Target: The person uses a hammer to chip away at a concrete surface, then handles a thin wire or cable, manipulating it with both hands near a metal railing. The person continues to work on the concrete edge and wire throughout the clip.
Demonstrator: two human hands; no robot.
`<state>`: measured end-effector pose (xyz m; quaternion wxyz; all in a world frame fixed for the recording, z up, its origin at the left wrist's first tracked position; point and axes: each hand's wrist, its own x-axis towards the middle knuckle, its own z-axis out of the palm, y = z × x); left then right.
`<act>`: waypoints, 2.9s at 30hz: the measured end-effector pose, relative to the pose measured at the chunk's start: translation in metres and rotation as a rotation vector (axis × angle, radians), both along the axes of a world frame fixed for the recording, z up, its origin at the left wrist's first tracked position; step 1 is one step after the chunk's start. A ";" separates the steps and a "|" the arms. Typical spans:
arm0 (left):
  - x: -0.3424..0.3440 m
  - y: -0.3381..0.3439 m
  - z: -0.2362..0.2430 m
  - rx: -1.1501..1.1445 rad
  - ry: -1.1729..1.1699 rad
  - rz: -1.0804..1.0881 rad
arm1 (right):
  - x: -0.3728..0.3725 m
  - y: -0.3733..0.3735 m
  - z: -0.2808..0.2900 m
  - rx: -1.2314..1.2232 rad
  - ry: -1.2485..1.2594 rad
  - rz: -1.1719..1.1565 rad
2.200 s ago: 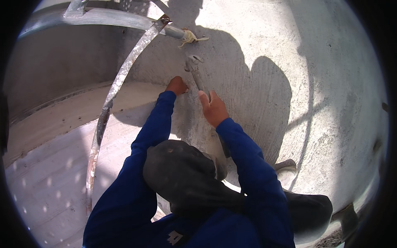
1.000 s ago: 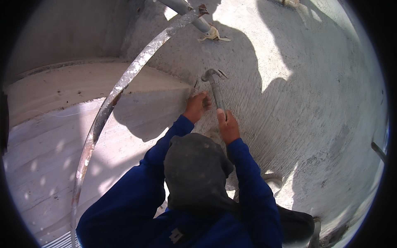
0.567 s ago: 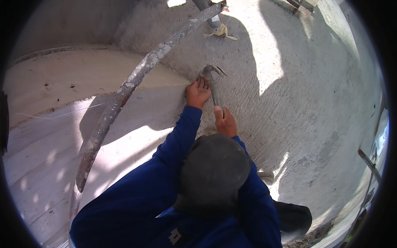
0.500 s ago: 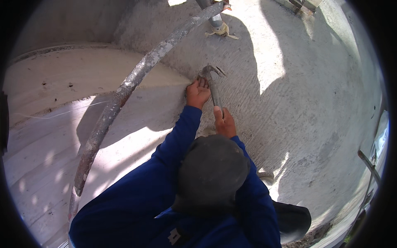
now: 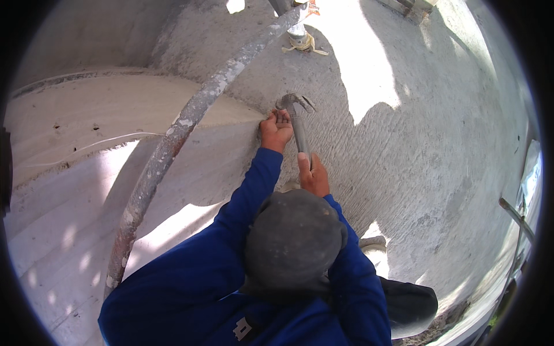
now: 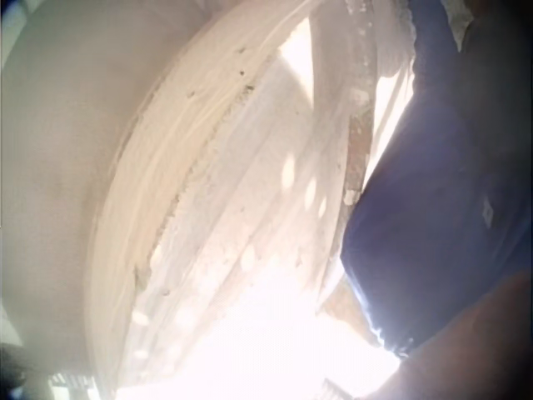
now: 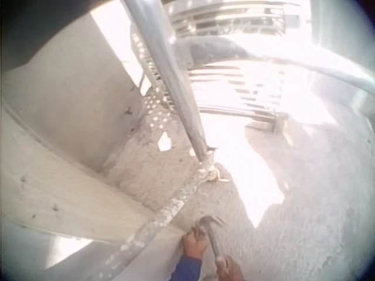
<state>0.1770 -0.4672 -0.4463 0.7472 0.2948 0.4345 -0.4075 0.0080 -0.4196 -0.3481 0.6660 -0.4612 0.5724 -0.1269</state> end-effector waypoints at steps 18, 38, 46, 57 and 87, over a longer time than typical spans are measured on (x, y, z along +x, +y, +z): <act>0.004 0.007 0.009 0.004 0.051 -0.026 | 0.002 -0.039 0.036 0.202 -0.220 -0.211; -0.004 0.004 0.020 0.033 0.022 -0.107 | 0.000 -0.023 -0.032 0.016 -0.056 0.045; 0.000 0.002 0.018 0.006 0.017 -0.111 | 0.009 -0.022 0.025 -0.196 -0.248 -0.287; 0.002 0.005 0.022 -0.011 0.032 -0.093 | 0.007 -0.022 0.023 -0.227 -0.282 -0.181; 0.003 0.006 0.018 0.026 0.011 -0.136 | 0.005 -0.045 0.062 0.031 -0.340 -0.241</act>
